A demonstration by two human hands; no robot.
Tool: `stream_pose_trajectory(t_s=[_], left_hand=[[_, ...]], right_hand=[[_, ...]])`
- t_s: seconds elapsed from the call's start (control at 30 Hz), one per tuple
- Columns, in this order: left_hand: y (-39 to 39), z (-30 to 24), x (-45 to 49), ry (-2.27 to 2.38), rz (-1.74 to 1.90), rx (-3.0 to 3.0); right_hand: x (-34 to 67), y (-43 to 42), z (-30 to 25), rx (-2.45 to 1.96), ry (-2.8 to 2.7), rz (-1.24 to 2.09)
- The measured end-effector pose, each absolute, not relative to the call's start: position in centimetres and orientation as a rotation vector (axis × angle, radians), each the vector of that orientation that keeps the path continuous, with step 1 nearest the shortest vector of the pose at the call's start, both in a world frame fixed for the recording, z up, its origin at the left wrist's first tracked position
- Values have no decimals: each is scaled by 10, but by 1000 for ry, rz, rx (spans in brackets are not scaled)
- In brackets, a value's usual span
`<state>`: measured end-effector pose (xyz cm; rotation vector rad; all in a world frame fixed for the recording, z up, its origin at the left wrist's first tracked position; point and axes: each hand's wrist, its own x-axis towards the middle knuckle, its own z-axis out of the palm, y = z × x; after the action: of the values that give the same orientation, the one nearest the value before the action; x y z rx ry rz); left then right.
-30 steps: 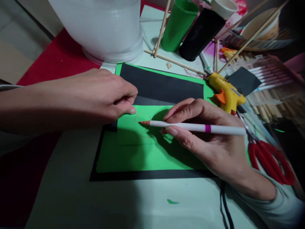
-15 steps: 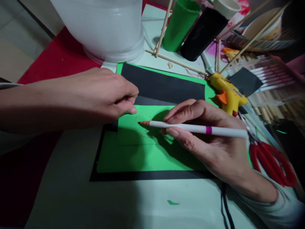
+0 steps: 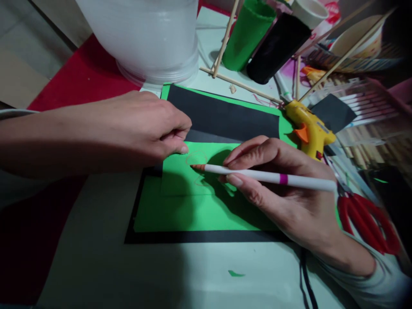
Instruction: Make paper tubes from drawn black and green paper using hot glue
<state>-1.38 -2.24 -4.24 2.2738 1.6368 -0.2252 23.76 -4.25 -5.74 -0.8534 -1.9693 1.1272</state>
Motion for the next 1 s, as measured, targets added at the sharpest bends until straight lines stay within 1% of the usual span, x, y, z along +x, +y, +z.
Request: stream_pose_trajectory(t_s=[0.27, 1.0], left_hand=[[-23, -42, -13, 1666, -268, 2252], [-25, -43, -16, 1669, -220, 2280]], right_hand=[[239, -43, -58, -838, -1976, 1130], [238, -42, -61, -790, -1968, 1112]])
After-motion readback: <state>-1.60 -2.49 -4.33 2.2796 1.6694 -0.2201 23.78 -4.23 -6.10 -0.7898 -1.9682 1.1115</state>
